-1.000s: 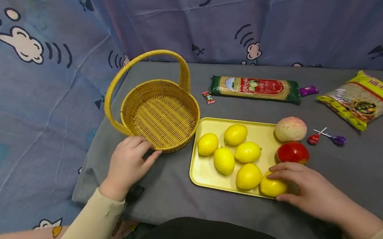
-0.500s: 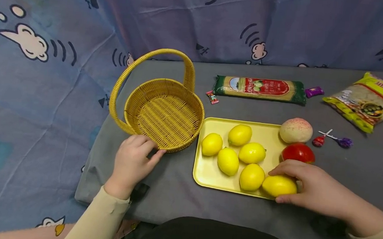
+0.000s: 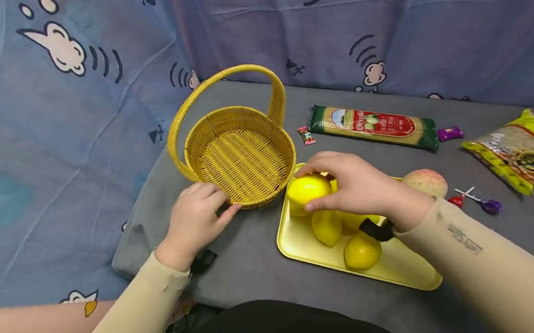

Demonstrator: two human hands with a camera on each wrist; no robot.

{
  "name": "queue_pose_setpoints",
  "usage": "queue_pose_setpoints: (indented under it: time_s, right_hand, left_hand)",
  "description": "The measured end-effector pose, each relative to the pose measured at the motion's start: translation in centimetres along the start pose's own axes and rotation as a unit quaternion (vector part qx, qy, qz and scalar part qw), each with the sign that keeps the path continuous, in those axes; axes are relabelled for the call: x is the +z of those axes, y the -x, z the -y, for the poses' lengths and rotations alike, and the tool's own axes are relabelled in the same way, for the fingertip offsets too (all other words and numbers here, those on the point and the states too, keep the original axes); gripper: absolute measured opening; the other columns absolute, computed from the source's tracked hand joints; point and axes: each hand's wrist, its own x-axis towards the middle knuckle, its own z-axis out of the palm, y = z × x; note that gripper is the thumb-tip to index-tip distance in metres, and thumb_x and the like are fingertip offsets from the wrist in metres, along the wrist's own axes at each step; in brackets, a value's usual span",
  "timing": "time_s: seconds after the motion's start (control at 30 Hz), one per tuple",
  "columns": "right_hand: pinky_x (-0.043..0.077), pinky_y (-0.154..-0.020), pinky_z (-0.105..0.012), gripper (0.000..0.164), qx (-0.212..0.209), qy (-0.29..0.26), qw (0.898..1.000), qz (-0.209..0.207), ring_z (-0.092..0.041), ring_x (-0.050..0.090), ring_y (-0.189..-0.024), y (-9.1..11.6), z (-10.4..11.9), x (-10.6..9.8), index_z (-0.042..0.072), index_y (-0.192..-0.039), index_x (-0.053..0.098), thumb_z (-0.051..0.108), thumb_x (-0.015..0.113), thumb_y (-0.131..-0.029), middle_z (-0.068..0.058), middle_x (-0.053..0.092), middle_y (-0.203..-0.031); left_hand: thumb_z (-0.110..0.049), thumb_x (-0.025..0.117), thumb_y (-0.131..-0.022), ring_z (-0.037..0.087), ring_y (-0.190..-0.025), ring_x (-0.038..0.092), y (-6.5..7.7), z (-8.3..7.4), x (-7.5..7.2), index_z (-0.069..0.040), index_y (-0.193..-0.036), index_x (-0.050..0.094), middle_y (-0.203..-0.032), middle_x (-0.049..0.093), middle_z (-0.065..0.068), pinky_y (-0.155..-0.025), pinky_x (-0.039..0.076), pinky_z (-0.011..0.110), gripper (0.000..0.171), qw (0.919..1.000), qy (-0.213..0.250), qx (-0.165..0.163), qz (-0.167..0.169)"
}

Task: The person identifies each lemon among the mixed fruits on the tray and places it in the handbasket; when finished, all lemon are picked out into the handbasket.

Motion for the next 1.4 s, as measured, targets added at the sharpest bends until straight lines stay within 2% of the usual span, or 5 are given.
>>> queue_pose_setpoints:
  time_s: [0.17, 0.33, 0.73, 1.07, 1.4]
  right_hand:
    - [0.045, -0.099, -0.037, 0.050, -0.029, 0.022, 0.999, 0.015, -0.013, 0.057, -0.109, -6.2, 0.4, 1.6, 0.021, -0.123, 0.071, 0.036, 0.089, -0.078, 0.007, 0.064, -0.122]
    - [0.046, -0.097, -0.035, 0.050, -0.029, 0.049, 0.996, 0.065, -0.016, 0.057, -0.111, -10.0, 0.9, 3.9, 0.019, -0.126, 0.069, 0.036, 0.086, -0.082, 0.003, 0.064, -0.124]
    - [0.050, -0.093, -0.036, 0.037, -0.020, 0.057, 0.986, 0.156, -0.019, 0.063, -0.101, -12.6, 0.4, 6.9, 0.013, -0.119, 0.073, 0.034, 0.080, -0.089, 0.001, 0.071, -0.115]
    - [0.054, -0.093, -0.038, 0.039, 0.025, -0.046, 0.991, 0.122, -0.018, 0.067, -0.105, -10.5, -0.6, 4.3, 0.014, -0.126, 0.070, 0.027, 0.079, -0.090, -0.002, 0.070, -0.123]
    - [0.054, -0.096, -0.043, 0.037, 0.044, -0.091, 0.993, 0.061, -0.018, 0.065, -0.109, -1.1, -0.3, -0.3, 0.018, -0.124, 0.070, 0.022, 0.081, -0.089, 0.004, 0.069, -0.120]
  left_hand:
    - [-0.037, 0.077, -0.091, 0.025, -0.080, 0.061, 0.0, 0.0, -0.1, -0.012, -0.083, 0.073, -0.087, 0.063, 0.003, -0.072, 0.051, 0.041, 0.026, 1.0000, -0.001, 0.000, -0.004]
    - [-0.036, 0.080, -0.089, 0.025, -0.079, 0.060, -0.1, 0.0, -0.1, -0.012, -0.082, 0.072, -0.086, 0.062, 0.004, -0.070, 0.051, 0.040, 0.026, 0.9999, 0.005, 0.006, -0.015]
    - [-0.037, 0.078, -0.090, 0.024, -0.083, 0.061, 0.0, 0.0, -0.1, -0.013, -0.084, 0.072, -0.088, 0.064, 0.003, -0.073, 0.052, 0.041, 0.025, 0.9999, 0.003, -0.003, -0.014]
    - [-0.038, 0.079, -0.089, 0.025, -0.085, 0.062, -0.1, -0.1, 0.2, -0.012, -0.084, 0.073, -0.089, 0.065, 0.003, -0.076, 0.052, 0.043, 0.027, 0.9999, -0.003, -0.004, -0.009]
    - [-0.039, 0.076, -0.091, 0.026, -0.085, 0.061, 0.0, -0.4, 0.0, -0.014, -0.083, 0.073, -0.090, 0.066, 0.003, -0.076, 0.051, 0.043, 0.026, 0.9998, -0.002, -0.017, 0.000]
